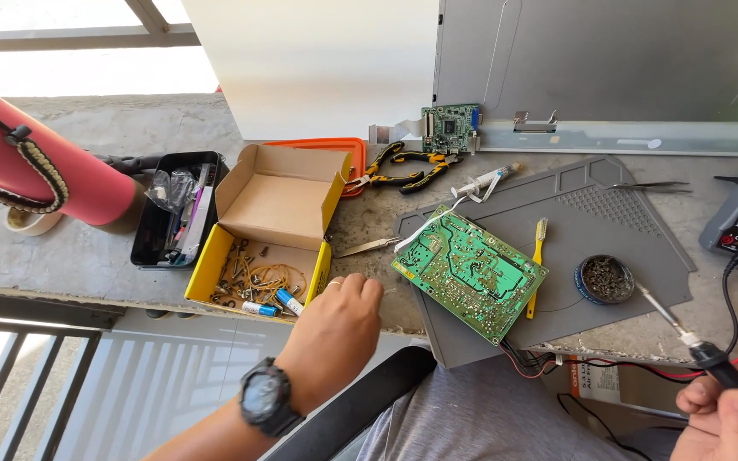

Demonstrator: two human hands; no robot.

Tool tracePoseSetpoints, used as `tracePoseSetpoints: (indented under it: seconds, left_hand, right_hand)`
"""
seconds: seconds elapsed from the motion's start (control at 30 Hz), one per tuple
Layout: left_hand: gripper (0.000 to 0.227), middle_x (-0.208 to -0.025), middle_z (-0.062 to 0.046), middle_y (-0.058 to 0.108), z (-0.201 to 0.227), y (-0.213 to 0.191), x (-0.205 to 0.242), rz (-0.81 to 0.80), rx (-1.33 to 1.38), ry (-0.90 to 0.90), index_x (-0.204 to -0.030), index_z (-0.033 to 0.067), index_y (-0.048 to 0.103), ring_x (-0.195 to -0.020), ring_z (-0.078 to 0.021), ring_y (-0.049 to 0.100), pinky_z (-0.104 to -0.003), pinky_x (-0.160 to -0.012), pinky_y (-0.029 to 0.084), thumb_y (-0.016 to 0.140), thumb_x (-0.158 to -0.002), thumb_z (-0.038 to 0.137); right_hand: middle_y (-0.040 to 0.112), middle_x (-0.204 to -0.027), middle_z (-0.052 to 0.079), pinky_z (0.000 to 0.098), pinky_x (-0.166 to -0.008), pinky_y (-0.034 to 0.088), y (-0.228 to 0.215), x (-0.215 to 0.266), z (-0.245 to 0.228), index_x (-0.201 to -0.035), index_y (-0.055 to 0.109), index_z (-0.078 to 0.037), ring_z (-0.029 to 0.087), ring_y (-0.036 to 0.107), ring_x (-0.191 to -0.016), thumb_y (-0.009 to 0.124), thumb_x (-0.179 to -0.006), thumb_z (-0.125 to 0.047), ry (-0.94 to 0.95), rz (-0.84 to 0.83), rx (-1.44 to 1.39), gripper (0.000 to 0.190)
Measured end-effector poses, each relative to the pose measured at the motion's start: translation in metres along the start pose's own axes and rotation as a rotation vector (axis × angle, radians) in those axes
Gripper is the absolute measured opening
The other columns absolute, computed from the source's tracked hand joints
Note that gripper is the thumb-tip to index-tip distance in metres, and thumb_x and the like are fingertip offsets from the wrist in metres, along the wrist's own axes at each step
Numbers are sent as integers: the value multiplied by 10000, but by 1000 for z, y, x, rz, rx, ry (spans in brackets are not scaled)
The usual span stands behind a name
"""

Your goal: The person sits cross-legged at a workbench and uses a soldering iron to apply solder to a green circuit board. They repeatedly dip the soldering iron tip into a small container of solder and then touch it to various points on the board while holding a thin wire with the other hand.

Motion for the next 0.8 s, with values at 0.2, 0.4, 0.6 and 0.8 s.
tracePoseSetpoints:
  seconds: [0.2, 0.4, 0.6, 0.8]
  left_hand:
    - [133, -842, 31, 855, 53, -83, 5, 130, 1042, -223, -956, 150, 785, -722, -85, 706, -293, -645, 576, 677, -980, 76]
    - [111, -975, -151, 863, 132, -9, 31, -199, 1765, -350, -1070, 53, 648, -824, -167, 844, -282, -692, 654, 697, -1142, -16]
    - [118, -991, -110, 836, 151, -8, 25, -162, 1859, -350, -1072, 42, 642, -831, -163, 830, -276, -658, 647, 691, -1147, -34]
    - [118, -1061, -141, 800, 152, -17, 19, -275, 1903, -383, -1202, 37, 656, -919, -182, 815, -283, -742, 633, 648, -1084, 31]
  right_hand:
    - [692, -1189, 250, 333, -841, 577, 1, 8, 7, -1700, 477, -120, 284, 678, -859, 433, -1439, -373, -102, -182, -63, 366]
    - [849, -1368, 254, 59, -613, 559, 83, 45, -92, -1379, 643, -82, 139, 928, -1070, 855, -915, -76, -453, -622, 83, 510]
    - [893, -1032, 34, 161, -478, 292, 99, 63, -119, -1115, 800, -128, -5, 403, -457, 869, -921, -126, -414, -492, 257, 205]
    - [898, -994, 37, 153, -492, 450, 82, 51, -110, -1159, 778, -124, 26, 793, -761, 886, -914, -107, -435, -492, 338, 268]
Point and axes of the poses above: each hand's wrist, its own x-axis away from the middle knuckle, its own y-axis out of the palm, z = x × y, the point moved 1 cm from there along -x, towards the middle knuckle
